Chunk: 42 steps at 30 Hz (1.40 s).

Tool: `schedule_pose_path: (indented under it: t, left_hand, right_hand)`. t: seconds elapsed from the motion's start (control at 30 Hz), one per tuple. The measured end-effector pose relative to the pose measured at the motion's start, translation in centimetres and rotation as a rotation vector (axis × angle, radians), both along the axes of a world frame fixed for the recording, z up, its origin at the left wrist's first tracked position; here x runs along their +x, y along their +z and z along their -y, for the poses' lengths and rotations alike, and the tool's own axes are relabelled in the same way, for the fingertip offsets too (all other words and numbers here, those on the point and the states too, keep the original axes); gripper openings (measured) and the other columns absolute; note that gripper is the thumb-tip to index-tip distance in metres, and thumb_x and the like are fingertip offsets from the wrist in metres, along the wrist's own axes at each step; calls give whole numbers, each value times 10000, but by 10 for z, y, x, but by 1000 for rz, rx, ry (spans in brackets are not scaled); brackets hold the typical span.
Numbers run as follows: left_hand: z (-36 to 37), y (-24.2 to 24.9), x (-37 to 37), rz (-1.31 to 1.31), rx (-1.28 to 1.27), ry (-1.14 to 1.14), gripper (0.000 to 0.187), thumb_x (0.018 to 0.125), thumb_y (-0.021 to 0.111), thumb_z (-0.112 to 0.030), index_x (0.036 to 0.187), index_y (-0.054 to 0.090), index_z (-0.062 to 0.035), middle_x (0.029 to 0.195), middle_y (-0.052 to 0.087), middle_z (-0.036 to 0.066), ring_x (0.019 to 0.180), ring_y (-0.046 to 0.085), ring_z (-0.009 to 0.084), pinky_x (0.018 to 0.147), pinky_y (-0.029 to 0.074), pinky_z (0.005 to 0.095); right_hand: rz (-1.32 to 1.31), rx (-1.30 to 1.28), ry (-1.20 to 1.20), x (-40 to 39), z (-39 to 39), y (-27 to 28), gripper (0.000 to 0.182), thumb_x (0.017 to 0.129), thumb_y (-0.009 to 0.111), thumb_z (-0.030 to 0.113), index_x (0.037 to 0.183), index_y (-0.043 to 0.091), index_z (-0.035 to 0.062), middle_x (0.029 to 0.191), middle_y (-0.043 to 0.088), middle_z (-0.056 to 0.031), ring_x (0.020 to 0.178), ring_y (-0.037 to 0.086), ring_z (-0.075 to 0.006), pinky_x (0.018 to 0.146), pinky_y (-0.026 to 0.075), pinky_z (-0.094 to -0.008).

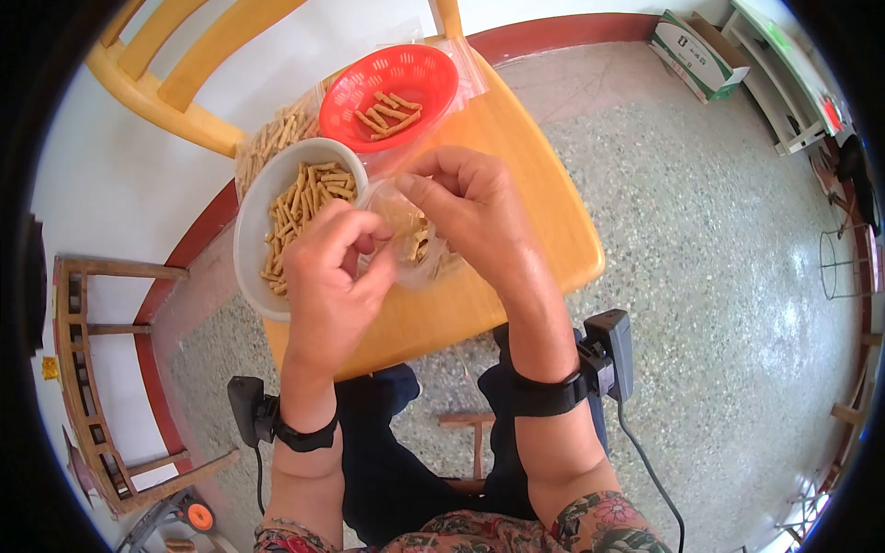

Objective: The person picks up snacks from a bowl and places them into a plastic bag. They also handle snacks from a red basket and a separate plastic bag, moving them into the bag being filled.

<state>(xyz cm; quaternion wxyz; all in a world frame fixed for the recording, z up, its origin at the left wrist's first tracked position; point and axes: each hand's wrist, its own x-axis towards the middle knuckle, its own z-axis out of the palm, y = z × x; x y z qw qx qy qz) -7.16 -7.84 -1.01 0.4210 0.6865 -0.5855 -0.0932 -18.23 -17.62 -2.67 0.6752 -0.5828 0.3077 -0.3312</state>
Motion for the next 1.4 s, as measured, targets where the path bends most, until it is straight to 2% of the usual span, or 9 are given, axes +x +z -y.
schedule_pose_path:
  t: [0.07,0.23,0.37,0.43,0.67,0.83,1.07,1.23,1.4]
  left_hand:
    - [1,-5,0,121,22,26,115,675,621,71,737,549,7,661,476,11,559,451,56,466,339,208]
    - [-5,7,12,24,-76,65,67,736,619,45,754,561,16,665,498,21,555,458,65,492,362,195]
    - [-7,15,11,13,-47,53,83,725,620,43,772,558,15,728,522,29,599,477,79,527,379,204]
    - [-4,17,9,77,-110,89,147,668,621,61,770,542,-10,772,511,93,660,541,207,570,425,294]
    - [-1,13,6,157,-262,28,147,653,629,51,754,545,-16,906,512,129,791,525,275,691,434,340]
    - [-2,-4,-3,282,13,-53,117,679,639,-73,783,622,-22,1151,478,228,1024,478,356,829,359,422]
    - [-1,14,-14,571,180,-106,151,700,615,-76,840,651,-32,1151,483,213,1090,441,342,889,335,402]
    - [8,7,-10,868,273,-253,170,666,548,-91,788,661,-57,1023,530,195,1114,422,331,879,317,422]
    - [14,10,-4,911,358,-340,199,671,533,-81,821,663,-59,1009,536,184,1134,403,327,904,300,433]
  right_hand:
    - [16,-3,-10,0,0,0,109,823,583,122,821,609,16,639,572,34,527,455,4,425,337,-161]
    - [9,-26,-48,-4,2,4,99,820,588,122,815,611,26,619,563,40,504,444,8,406,323,-158]
    - [5,-25,-64,-3,1,5,100,817,596,130,806,614,32,602,555,46,486,431,10,399,317,-156]
    - [3,-33,-77,-3,1,6,106,816,598,136,801,615,32,601,554,47,484,430,10,398,317,-156]
    - [-25,-14,-70,-8,6,7,124,810,608,155,782,611,34,578,531,52,459,418,6,391,313,-155]
    - [2,-6,-60,-13,9,4,125,810,608,157,785,609,34,577,526,54,456,416,5,389,310,-157]
    - [46,14,-17,-15,9,0,124,811,600,145,809,610,22,599,535,44,494,435,-7,418,330,-170]
    - [44,-35,30,-18,11,-4,123,806,594,131,809,612,9,596,529,31,519,436,-19,446,336,-185]
    - [24,-62,41,-18,10,-4,115,801,588,117,796,612,4,593,521,22,531,427,-20,453,336,-197]
